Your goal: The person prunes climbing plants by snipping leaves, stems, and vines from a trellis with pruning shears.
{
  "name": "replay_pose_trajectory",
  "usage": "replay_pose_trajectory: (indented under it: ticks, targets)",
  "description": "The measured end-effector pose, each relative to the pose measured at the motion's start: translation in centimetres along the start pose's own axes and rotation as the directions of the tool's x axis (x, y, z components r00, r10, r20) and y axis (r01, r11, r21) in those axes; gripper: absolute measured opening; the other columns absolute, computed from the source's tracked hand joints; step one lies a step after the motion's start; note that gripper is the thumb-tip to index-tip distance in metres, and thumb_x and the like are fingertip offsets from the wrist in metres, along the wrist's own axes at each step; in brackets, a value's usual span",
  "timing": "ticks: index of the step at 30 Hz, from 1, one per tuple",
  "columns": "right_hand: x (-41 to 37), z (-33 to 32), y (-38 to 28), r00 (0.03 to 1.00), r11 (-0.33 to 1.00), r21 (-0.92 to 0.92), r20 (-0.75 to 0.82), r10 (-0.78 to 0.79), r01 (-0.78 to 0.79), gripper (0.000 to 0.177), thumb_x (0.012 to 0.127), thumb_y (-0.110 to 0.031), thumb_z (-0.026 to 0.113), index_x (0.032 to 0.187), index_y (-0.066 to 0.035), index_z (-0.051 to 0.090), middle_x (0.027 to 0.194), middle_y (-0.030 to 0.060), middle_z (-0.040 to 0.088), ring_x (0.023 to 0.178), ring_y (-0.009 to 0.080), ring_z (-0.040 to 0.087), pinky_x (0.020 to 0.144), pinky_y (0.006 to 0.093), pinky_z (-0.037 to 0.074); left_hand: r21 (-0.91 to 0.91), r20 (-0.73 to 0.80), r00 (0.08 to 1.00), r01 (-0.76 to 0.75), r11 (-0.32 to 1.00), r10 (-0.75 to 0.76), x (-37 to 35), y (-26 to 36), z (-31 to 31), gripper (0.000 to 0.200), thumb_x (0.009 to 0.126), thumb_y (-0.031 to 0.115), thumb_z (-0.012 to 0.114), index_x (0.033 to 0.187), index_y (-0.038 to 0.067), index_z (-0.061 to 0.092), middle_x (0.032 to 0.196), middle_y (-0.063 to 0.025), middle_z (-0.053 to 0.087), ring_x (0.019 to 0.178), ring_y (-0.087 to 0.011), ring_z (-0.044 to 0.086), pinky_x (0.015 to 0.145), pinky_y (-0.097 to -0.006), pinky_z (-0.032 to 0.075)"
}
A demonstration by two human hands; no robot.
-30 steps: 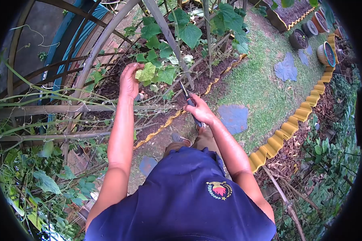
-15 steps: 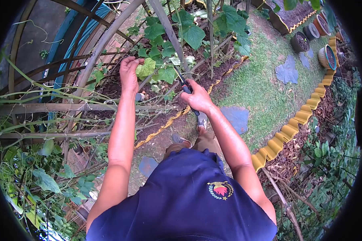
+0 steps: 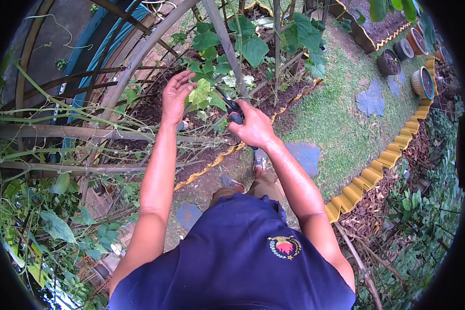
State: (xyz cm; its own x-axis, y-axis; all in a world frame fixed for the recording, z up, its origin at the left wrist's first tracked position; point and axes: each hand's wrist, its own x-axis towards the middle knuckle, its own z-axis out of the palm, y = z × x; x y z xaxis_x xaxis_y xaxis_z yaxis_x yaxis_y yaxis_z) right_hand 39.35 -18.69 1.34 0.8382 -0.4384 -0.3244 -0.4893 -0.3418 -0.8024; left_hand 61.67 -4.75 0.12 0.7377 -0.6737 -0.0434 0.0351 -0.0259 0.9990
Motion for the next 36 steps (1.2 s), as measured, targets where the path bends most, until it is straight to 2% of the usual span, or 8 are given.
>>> replay_pose_trajectory:
  ticks: [8,14,20,23,29,32,35,36]
  targets:
    - [1.7,-0.4,-2.5,0.978,0.934,-0.335,-0.122,-0.170,0.120,0.062,0.080,-0.034,0.067,0.132,-0.002,0.055,0.114,0.0252,0.066,0.111,0.0415,0.062,0.098,0.0500,0.046,0.150,0.029,1.000,-0.004,0.989,-0.001,-0.8,0.3,0.3,0.051,0.090,-0.008,0.057,0.141,-0.001,0.051,0.140,-0.0154,0.058,0.102,-0.0134,0.067,0.095,-0.0271,0.051]
    - [2.7,-1.6,-5.1,0.997,0.896,-0.437,0.043,-0.064,0.077,0.056,0.079,-0.036,0.073,0.121,-0.001,0.058,0.113,0.0218,0.068,0.112,0.0368,0.064,0.102,0.0503,0.044,0.345,0.034,0.996,-0.089,0.934,0.082,-1.2,0.2,0.7,0.050,0.089,-0.007,0.058,0.137,0.005,0.058,0.131,-0.0058,0.067,0.095,-0.0116,0.071,0.085,-0.0254,0.054]
    - [3.3,-1.3,-5.8,0.994,0.892,-0.438,0.059,-0.094,0.110,0.046,0.077,-0.034,0.074,0.107,0.000,0.065,0.098,0.0201,0.073,0.095,0.0344,0.072,0.089,0.0462,0.054,0.515,0.028,0.999,-0.053,0.855,0.045,-1.7,1.8,1.7,0.051,0.087,-0.008,0.059,0.136,0.008,0.061,0.126,-0.0037,0.070,0.093,-0.0110,0.072,0.083,-0.0254,0.055]
    - [3.2,-1.0,-5.1,0.993,0.922,-0.370,0.049,-0.103,0.114,0.041,0.076,-0.032,0.074,0.103,-0.001,0.067,0.093,0.0204,0.073,0.091,0.0352,0.072,0.085,0.0459,0.056,0.486,0.010,0.998,-0.062,0.872,0.065,-1.8,1.7,2.0,0.053,0.087,-0.008,0.059,0.137,0.009,0.060,0.126,-0.0035,0.070,0.091,-0.0101,0.072,0.082,-0.0247,0.055]
    - [2.4,-1.1,-4.3,0.995,0.949,-0.302,0.073,-0.073,0.092,0.038,0.076,-0.031,0.073,0.102,-0.004,0.068,0.094,0.0208,0.072,0.094,0.0368,0.071,0.087,0.0467,0.055,0.448,0.004,0.999,0.040,0.893,-0.047,-2.0,2.2,2.3,0.061,0.083,-0.012,0.058,0.140,0.010,0.059,0.126,-0.0036,0.070,0.089,-0.0106,0.073,0.083,-0.0235,0.055]
    - [2.4,-0.8,-4.2,0.995,0.948,-0.308,0.080,-0.060,0.081,0.042,0.078,-0.032,0.072,0.107,-0.003,0.065,0.097,0.0213,0.072,0.098,0.0367,0.070,0.091,0.0477,0.053,0.477,0.022,0.996,0.066,0.876,-0.087,-1.8,2.2,2.4,0.066,0.081,-0.015,0.054,0.143,0.009,0.055,0.137,-0.0081,0.063,0.096,-0.0101,0.071,0.084,-0.0208,0.053]
    - [1.9,-0.4,-3.5,0.995,0.939,-0.330,0.011,-0.100,0.098,0.049,0.079,-0.034,0.070,0.115,-0.002,0.061,0.101,0.0216,0.071,0.102,0.0366,0.068,0.094,0.0489,0.050,0.389,0.023,0.997,-0.074,0.918,0.070,-1.2,1.7,1.8,0.070,0.081,-0.017,0.055,0.146,0.007,0.051,0.144,-0.0091,0.057,0.102,-0.0127,0.069,0.085,-0.0221,0.054]
    - [1.6,-0.5,-3.1,0.996,0.953,-0.292,-0.018,-0.084,0.075,0.051,0.079,-0.034,0.070,0.117,-0.002,0.059,0.102,0.0220,0.070,0.103,0.0367,0.068,0.095,0.0490,0.049,0.386,0.019,0.997,-0.075,0.920,0.073,-1.0,1.9,1.5,0.072,0.082,-0.018,0.055,0.149,0.007,0.047,0.150,-0.0099,0.051,0.112,-0.0157,0.066,0.091,-0.0252,0.054]
